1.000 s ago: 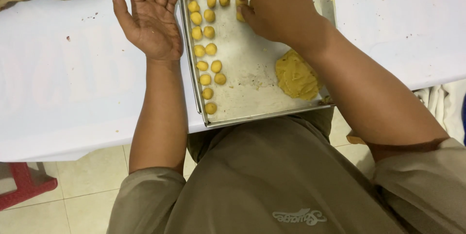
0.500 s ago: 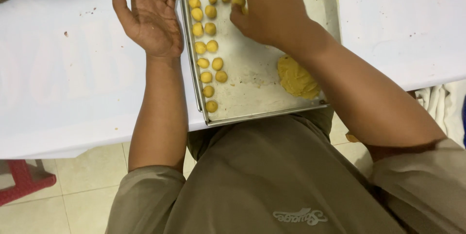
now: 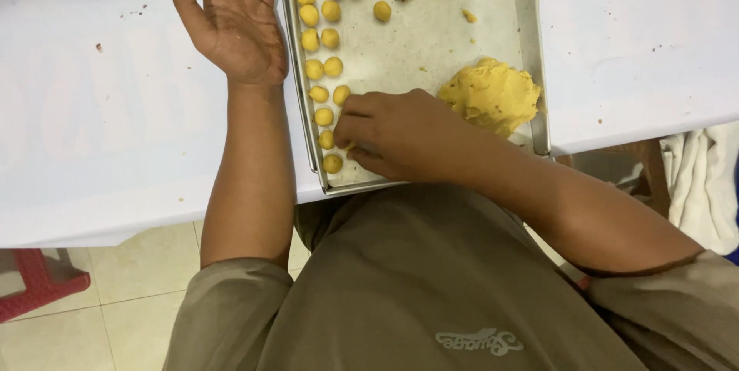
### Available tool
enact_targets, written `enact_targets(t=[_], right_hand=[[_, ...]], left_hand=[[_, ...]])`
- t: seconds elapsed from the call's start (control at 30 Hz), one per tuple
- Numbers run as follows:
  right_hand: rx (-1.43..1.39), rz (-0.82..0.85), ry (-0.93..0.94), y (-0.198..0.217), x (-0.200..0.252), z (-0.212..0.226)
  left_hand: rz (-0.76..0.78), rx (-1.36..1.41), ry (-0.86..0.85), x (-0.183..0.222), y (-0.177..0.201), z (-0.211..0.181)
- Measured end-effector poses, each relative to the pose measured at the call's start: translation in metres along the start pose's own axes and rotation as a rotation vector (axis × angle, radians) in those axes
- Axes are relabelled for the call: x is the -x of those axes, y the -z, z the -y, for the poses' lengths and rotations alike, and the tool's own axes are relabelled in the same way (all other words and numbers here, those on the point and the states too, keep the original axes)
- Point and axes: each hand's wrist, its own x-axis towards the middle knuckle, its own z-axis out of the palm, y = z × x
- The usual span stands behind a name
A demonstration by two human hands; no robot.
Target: Rolling small pieces of dough into balls and placing them on a baking tray
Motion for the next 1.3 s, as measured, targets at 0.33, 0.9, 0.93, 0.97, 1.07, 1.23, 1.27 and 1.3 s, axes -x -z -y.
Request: enact_targets(t=[0.33, 0.9, 0.93, 0.97, 1.07, 1.23, 1.27, 1.3], right_hand=[[0.142, -0.013, -0.041, 0.032, 0.0, -0.014], [0.625, -0.384, -0.099, 0.06, 0.003, -0.142], [0.626, -0.45, -0.077, 0.059, -0.002, -0.14], [0.627, -0.516, -0.054, 0.057, -0.008, -0.139], [0.797, -0.516, -0.178, 0.04, -0.023, -0.152], [0.769, -0.401, -0.532, 0.03, -0.057, -0.158], [0.538, -0.177, -0.789, 0.034, -0.068, -0.153], [0.539, -0.175, -0.782, 0.026, -0.066, -0.165]], left_hand=[[0.014, 0.019, -0.008, 0.001, 0.004, 0.001], [-0.015, -0.069, 0.032, 0.002, 0.002, 0.0], [-0.033, -0.061, 0.044, 0.001, 0.001, 0.0], [-0.051, -0.053, 0.056, 0.001, 0.0, -0.001], [-0.044, -0.047, 0.069, 0.001, 0.003, 0.0], [0.006, -0.088, 0.034, 0.001, 0.005, 0.0], [0.029, -0.083, 0.021, 0.001, 0.007, 0.0], [0.025, -0.085, 0.016, 0.0, 0.006, -0.001]])
